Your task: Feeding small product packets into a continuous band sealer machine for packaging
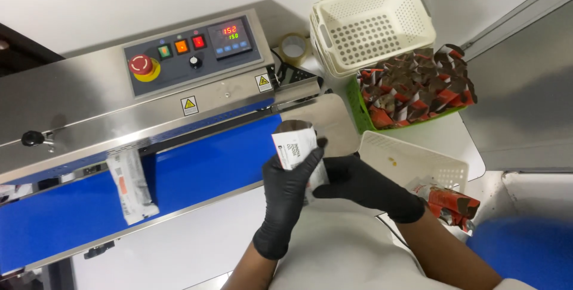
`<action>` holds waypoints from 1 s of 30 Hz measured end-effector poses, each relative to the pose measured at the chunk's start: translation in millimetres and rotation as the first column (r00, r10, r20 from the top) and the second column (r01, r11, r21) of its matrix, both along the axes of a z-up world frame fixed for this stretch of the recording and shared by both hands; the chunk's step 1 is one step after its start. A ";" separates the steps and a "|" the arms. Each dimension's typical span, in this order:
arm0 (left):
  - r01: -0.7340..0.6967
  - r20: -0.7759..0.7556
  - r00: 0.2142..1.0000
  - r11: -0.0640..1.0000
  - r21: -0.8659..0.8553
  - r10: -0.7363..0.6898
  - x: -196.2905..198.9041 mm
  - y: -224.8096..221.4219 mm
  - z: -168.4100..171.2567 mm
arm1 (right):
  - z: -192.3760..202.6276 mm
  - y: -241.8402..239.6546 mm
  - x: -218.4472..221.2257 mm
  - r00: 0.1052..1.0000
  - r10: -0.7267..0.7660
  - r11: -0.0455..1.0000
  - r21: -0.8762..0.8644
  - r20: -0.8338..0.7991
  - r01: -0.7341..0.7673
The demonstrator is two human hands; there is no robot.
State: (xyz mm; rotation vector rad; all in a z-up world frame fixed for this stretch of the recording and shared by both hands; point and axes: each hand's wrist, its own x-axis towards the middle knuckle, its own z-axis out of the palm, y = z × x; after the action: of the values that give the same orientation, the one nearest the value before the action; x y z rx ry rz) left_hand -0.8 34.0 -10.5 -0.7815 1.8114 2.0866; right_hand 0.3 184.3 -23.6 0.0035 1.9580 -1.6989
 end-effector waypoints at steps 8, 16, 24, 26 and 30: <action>-0.045 -0.076 0.996 0.999 -0.026 0.043 -24.5 -9.0 26.6 | -15.8 -17.3 -14.0 0.999 0.049 0.989 0.144 -0.016 -0.046; -0.247 -0.304 0.903 0.946 0.211 0.303 -37.8 -42.6 43.7 | -18.1 -16.2 -9.7 0.991 0.077 0.945 0.327 -0.114 -0.036; 0.130 -0.455 0.861 0.964 -0.233 -0.226 -27.9 -59.0 31.0 | -9.9 -11.7 0.7 0.993 0.049 0.912 0.410 -0.107 -0.001; 0.098 -0.480 0.802 0.871 -0.482 -0.356 -26.4 -51.9 16.4 | -13.1 -9.0 0.9 0.989 0.070 0.902 0.432 -0.133 -0.006; -0.037 -0.455 0.890 0.990 -0.139 -0.030 -23.3 -49.6 27.4 | -17.8 -7.1 7.0 0.999 -0.050 0.955 0.294 -0.001 0.048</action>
State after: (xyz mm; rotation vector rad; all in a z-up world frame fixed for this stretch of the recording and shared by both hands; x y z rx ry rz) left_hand -24.1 -15.6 17.0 -0.3326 2.2170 2.3049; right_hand 7.3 177.3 -41.5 0.1676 2.2040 -1.4187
